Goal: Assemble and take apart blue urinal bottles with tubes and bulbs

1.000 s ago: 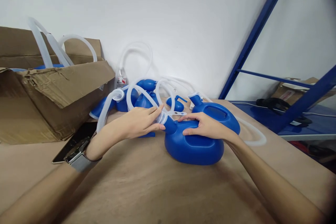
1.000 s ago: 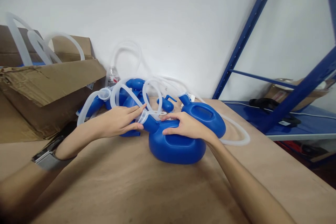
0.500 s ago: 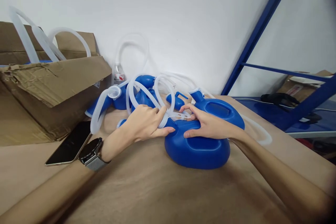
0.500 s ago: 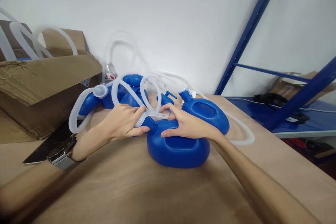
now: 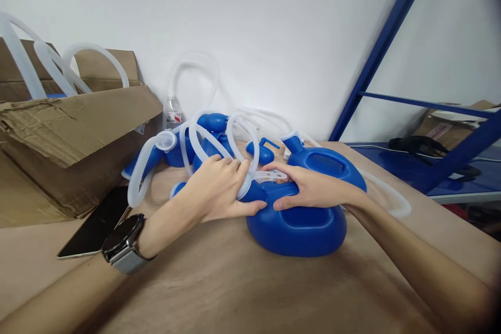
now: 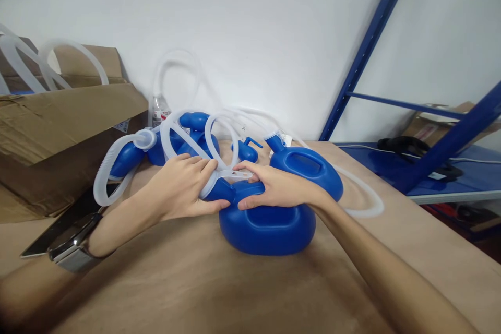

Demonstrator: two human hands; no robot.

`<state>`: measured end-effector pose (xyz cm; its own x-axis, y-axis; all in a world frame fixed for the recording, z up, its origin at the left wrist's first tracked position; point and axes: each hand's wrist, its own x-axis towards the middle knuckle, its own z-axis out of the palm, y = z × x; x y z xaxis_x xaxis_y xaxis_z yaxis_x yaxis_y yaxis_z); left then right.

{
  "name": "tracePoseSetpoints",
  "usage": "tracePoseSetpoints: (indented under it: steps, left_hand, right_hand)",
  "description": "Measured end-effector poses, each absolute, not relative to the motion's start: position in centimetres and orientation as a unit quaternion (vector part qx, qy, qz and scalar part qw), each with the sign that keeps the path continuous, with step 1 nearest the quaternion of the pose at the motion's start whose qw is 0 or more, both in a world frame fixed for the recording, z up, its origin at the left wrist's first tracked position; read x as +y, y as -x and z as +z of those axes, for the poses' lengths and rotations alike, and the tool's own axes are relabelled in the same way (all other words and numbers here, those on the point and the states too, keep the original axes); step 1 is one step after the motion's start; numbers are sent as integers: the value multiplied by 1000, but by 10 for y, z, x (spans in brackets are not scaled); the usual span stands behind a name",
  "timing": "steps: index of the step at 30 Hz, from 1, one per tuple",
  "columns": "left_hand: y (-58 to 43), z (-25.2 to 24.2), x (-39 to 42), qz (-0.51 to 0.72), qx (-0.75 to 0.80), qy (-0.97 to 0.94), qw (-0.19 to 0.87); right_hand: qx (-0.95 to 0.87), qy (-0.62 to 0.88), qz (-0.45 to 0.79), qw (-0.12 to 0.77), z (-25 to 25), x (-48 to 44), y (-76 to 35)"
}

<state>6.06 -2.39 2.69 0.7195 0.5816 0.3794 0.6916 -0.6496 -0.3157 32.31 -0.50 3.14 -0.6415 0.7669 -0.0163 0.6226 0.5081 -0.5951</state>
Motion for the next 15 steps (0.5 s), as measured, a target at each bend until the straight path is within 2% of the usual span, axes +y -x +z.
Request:
tracePoseSetpoints:
  steps: [4, 7, 12, 15]
  left_hand:
    - [-61, 35, -24, -87, -359, 915, 163]
    - [-60, 43, -24, -30, -362, 919, 155]
    - [-59, 47, -26, 5, -377, 914, 149]
    - [-58, 45, -24, -4, -384, 916, 117]
  right_hand:
    - [-856, 411, 300, 93, 30, 1, -327]
    - [-838, 415, 348, 65, 32, 6, -328]
    - [-738, 423, 517, 99, 36, 10, -322]
    - [-751, 418, 500, 102, 36, 11, -318]
